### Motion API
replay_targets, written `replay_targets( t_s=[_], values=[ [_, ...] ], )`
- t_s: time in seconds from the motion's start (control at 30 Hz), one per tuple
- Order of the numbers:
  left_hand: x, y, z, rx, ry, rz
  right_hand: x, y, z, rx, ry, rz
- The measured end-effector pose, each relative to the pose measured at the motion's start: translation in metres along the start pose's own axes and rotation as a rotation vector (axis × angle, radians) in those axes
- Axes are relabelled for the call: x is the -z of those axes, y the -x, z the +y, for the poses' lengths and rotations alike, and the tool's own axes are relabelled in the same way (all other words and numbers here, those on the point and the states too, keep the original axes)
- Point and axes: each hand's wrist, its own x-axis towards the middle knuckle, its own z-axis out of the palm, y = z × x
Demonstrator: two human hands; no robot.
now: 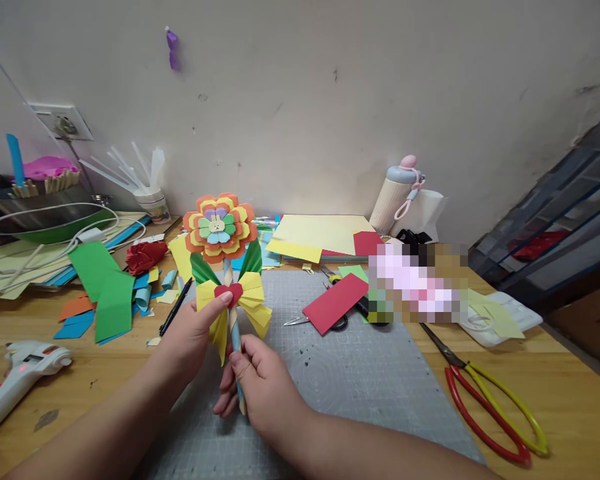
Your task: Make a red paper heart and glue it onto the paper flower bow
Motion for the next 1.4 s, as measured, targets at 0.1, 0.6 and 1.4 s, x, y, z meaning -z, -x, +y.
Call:
replay_targets(
  t_s=[0.1,0.6,1.4],
  values=[
    [-0.001,0.000,0.002,-0.091,-0.016,0.085,-0.001,0.000,-0.002,0.015,-0.022,0.045],
    [0.003,-0.020,-0.033,-0.765,-0.507,0.365,0.003,-0.002,-0.030,0.113,-0.096,0.409],
    [-0.006,-0.024,-0.019,-0.242,0.202,0.189,-0.001,0.008,-0.011,0.003,-0.099,0.320]
  ],
)
